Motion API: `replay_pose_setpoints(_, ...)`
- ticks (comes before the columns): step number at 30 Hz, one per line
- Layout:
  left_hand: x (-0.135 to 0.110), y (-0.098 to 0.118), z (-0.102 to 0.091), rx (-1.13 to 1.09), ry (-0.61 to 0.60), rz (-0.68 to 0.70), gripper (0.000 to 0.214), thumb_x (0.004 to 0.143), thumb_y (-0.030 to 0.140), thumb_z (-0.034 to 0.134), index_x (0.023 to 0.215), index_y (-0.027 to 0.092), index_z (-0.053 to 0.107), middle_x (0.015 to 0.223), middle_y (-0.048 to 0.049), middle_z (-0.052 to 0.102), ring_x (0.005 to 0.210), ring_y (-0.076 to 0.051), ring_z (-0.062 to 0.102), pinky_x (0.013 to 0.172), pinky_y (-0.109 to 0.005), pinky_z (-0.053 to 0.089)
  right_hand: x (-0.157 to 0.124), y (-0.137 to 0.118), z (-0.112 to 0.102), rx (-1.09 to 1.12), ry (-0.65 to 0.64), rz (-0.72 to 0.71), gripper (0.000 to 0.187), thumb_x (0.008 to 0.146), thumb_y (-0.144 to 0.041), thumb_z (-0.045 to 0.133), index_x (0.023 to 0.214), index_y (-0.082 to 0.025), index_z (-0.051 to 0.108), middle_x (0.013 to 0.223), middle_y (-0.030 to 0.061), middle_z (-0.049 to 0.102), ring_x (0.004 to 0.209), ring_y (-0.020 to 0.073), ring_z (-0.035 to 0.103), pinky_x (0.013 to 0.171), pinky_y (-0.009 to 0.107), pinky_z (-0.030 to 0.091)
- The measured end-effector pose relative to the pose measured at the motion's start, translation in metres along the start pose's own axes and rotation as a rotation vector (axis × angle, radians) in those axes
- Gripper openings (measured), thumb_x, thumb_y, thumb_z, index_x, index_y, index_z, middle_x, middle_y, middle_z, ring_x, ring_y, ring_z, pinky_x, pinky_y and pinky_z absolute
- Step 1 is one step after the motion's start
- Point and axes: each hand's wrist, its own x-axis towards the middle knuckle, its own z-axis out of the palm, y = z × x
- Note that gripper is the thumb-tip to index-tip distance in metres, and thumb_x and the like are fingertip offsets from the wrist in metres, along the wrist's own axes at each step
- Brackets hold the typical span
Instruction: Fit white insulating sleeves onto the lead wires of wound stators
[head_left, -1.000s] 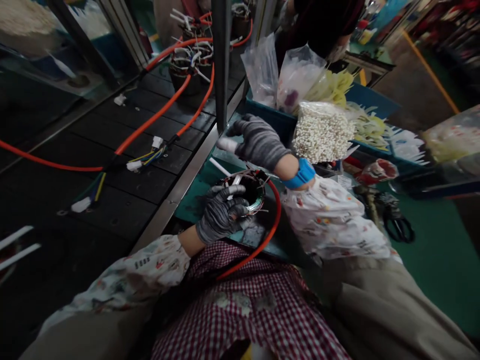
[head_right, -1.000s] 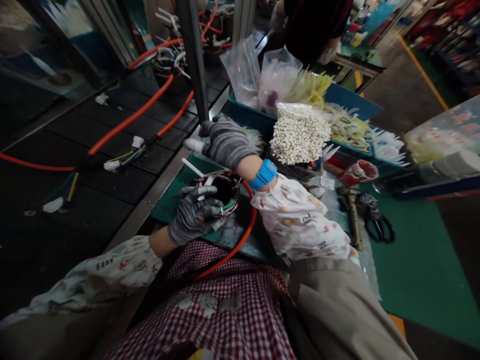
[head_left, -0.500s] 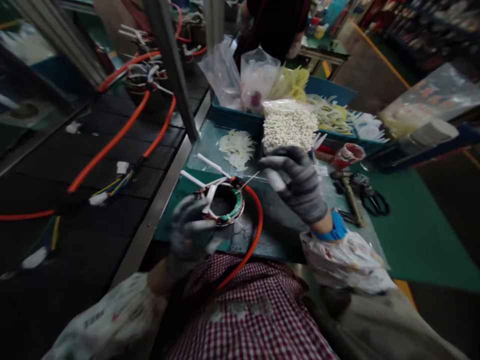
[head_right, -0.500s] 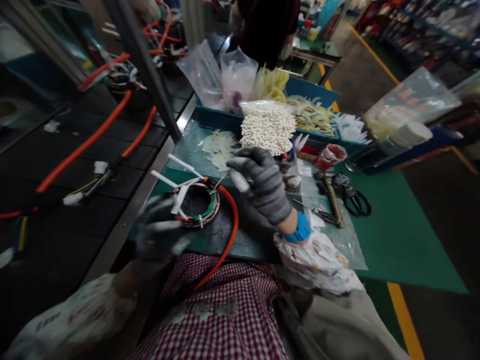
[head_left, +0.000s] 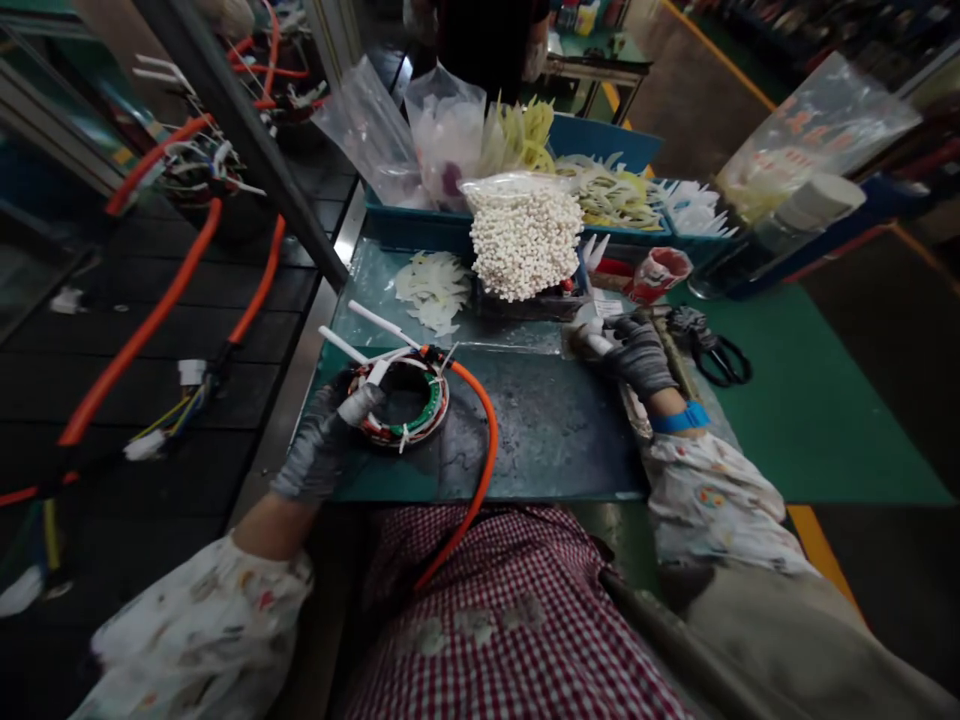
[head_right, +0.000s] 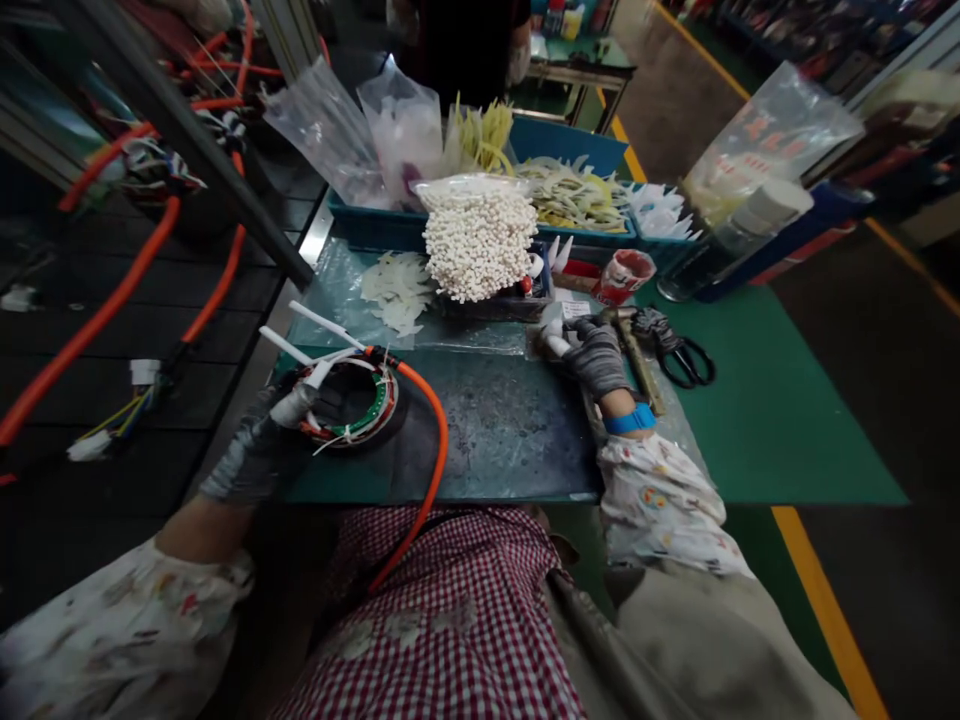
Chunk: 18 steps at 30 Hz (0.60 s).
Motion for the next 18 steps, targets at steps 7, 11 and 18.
replay_pose_setpoints(7,0.014,-0.011,-0.001,0.001,-0.049,0.062,0.045,0.077,0.055,0.095,0.108,0.023,0.085,0.110,-0.0052,0.088,0.116,-0.036,0.082,0.110,-0.052,0.069,-0.008,-0.041,-0.022,0.089,0.051,-0.005,0.017,0.084,-0.035,0.076,0.094,-0.021,0.073,0.113,0.0159,0.081,0.105,0.0313,0.076,0.104,0.054,0.064)
replay_pose_setpoints(11,0.032,-0.012,-0.003,0.069,0.004,0.106,0.041,0.074,0.050,0.094,0.101,0.021,0.085,0.107,-0.0061,0.088,0.108,-0.034,0.082,0.106,-0.049,0.068,-0.055,-0.100,-0.051,0.185,-0.077,-0.168,0.020,0.093,-0.044,0.073,0.095,-0.024,0.073,0.091,0.0092,0.080,0.078,0.0269,0.074,0.077,0.046,0.065)
replay_pose_setpoints(18,0.027,-0.004,-0.007,0.187,-0.054,0.159,0.053,0.075,0.052,0.094,0.114,0.018,0.083,0.121,-0.0132,0.086,0.117,-0.036,0.081,0.108,-0.051,0.066,-0.162,-0.188,-0.012,0.512,-0.389,-0.265,0.015,0.097,-0.041,0.073,0.104,-0.027,0.074,0.085,0.0050,0.083,0.067,0.0260,0.078,0.058,0.037,0.064)
